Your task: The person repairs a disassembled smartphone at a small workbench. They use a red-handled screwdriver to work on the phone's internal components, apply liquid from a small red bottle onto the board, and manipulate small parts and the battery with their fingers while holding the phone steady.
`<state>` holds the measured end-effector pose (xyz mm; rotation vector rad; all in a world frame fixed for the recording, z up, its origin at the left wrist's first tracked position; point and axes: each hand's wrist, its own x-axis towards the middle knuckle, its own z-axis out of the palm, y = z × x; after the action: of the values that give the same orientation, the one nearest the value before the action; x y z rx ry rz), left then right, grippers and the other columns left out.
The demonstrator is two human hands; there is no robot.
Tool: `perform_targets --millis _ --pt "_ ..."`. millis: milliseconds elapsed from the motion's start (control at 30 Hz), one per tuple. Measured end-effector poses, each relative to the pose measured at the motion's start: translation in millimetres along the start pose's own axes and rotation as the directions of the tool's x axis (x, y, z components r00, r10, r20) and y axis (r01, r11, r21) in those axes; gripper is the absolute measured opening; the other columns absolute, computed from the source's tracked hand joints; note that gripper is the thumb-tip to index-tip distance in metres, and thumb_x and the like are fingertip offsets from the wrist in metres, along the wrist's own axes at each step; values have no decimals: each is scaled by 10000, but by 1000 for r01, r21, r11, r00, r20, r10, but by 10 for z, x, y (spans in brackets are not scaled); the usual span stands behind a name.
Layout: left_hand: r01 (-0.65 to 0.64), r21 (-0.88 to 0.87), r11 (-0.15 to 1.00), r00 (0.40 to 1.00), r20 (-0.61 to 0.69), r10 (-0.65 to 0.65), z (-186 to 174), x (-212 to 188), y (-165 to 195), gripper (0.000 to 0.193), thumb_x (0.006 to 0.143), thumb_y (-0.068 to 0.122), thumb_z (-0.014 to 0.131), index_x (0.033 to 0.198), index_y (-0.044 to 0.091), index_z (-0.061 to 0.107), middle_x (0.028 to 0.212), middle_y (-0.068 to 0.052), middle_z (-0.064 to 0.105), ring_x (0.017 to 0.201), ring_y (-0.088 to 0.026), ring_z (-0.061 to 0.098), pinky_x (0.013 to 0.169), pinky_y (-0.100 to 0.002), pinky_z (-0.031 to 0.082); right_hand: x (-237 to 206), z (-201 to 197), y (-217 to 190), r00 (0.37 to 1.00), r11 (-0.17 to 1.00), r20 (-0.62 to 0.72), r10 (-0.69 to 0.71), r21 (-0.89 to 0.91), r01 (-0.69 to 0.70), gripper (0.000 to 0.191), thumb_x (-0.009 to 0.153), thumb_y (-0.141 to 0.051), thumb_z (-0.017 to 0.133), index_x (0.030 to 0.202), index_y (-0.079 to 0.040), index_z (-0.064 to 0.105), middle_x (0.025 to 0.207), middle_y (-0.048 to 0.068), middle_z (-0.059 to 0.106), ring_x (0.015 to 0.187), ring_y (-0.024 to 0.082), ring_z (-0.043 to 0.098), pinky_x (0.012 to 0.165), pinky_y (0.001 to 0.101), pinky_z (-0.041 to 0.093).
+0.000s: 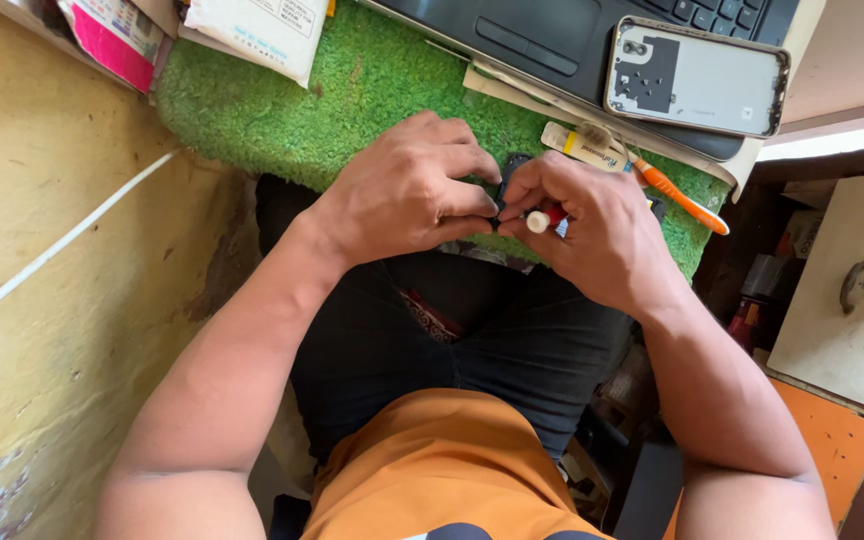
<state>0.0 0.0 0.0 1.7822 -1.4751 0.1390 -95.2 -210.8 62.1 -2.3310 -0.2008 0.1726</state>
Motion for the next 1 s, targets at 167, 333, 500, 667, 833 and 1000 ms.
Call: perform_targets --millis 167,333,500,667,833,1000 --pt "34 -44 998 999 -17 -35 26 0 2 219 785 226 886 922 100 771 1037 6 716 1041 -221 624 906 -404 485 41 -15 -46 999 996 16 -44 -83 45 258 794 42 776 1005 -27 644 923 59 762 896 165 777 750 287 593" --pt "65 -57 996 998 -19 -66 36 14 1 236 762 200 894 909 81 753 1028 6 712 1038 -223 625 907 -404 482 57 -41 -73 998 992 35 -57 -114 61 270 783 40 784 1008 -25 650 940 60 770 908 174 780 752 294 596" --pt "79 -79 994 996 -28 -82 49 19 9 240 762 213 899 887 81 743 1006 8 706 1022 -226 622 905 -408 478 51 -51 -74 998 993 37 -53 -106 57 277 778 33 794 1010 -22 651 950 65 767 927 178 783 767 295 601" --pt "99 -80 992 995 -25 -101 63 26 10 245 760 223 903 879 82 741 1013 -3 704 1018 -227 622 911 -412 479 55 -48 -77 998 992 39 -52 -112 56 272 787 6 812 1005 -31 654 943 64 762 911 177 777 757 300 599" --pt "117 -87 989 993 -19 -119 69 27 13 241 757 227 906 873 90 745 1027 -7 704 1024 -226 621 914 -413 478 51 -58 -95 997 990 26 -68 -119 70 273 802 -7 824 1020 -42 662 943 57 752 883 169 755 742 298 585" --pt "159 -92 983 987 4 -160 89 36 15 215 759 234 906 849 115 751 1019 -1 699 1026 -219 620 931 -412 480 -45 -238 -117 988 997 -143 55 -53 -63 420 857 -25 844 1194 -31 594 1062 76 695 760 189 625 658 319 521"
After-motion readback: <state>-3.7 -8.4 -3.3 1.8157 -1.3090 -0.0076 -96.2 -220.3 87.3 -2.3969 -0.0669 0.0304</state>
